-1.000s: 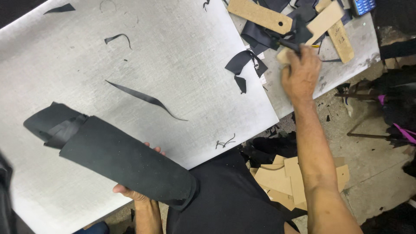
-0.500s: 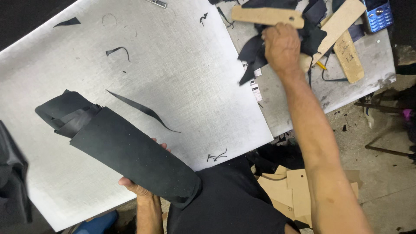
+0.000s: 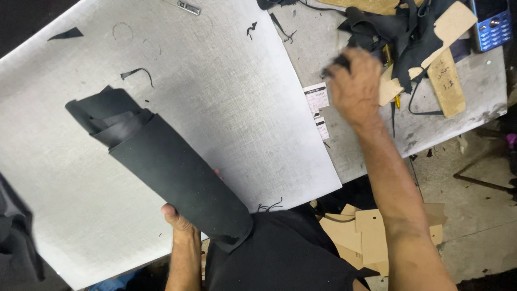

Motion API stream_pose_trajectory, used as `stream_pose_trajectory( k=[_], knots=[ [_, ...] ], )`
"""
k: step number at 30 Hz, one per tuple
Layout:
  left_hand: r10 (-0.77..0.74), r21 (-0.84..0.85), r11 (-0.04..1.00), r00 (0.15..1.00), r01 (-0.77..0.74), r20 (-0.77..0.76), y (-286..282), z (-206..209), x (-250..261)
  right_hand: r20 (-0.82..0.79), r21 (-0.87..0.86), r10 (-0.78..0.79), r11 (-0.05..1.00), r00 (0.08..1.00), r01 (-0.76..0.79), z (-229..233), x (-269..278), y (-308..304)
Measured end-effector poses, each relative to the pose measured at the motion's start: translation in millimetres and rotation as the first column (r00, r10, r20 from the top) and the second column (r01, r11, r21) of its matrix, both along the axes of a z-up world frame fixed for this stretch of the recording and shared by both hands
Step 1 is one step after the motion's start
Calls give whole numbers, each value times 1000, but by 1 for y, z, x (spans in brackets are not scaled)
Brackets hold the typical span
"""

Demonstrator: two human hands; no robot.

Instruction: The person uses a cardboard template and a utility knife to cut shapes from a large sheet of black leather on a worktable. They repeatedly position the template, trace and cut the leather, then remove and stack the cut pieces. The person also gathers and folds the remaining leather sheet at the end.

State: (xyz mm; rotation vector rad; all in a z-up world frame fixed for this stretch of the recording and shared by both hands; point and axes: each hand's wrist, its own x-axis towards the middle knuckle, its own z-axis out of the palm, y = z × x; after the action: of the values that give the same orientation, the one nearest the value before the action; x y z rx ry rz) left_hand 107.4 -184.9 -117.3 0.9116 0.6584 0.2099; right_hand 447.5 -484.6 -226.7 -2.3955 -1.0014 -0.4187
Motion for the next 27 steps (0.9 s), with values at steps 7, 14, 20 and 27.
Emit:
stream_pose_trajectory(
  k=[7, 14, 20, 27],
  knots=[
    [-106, -31, 994, 989, 104, -102, -3, -14, 21, 55, -81, -453, 886, 890, 457, 10, 22, -29],
    [-143, -77, 988, 972, 131, -184, -15, -55, 43, -663, -55, -343, 909, 666, 414, 44, -58, 20],
    [-92, -145, 987, 980, 66, -179, -1, -78, 25, -865, 11, -288, 808, 412, 589, 35, -59, 20],
    [-120, -151, 984, 974, 92, -191, 4, -90, 15, -893, 38, -280, 733, 352, 679, 28, -75, 5]
  ],
)
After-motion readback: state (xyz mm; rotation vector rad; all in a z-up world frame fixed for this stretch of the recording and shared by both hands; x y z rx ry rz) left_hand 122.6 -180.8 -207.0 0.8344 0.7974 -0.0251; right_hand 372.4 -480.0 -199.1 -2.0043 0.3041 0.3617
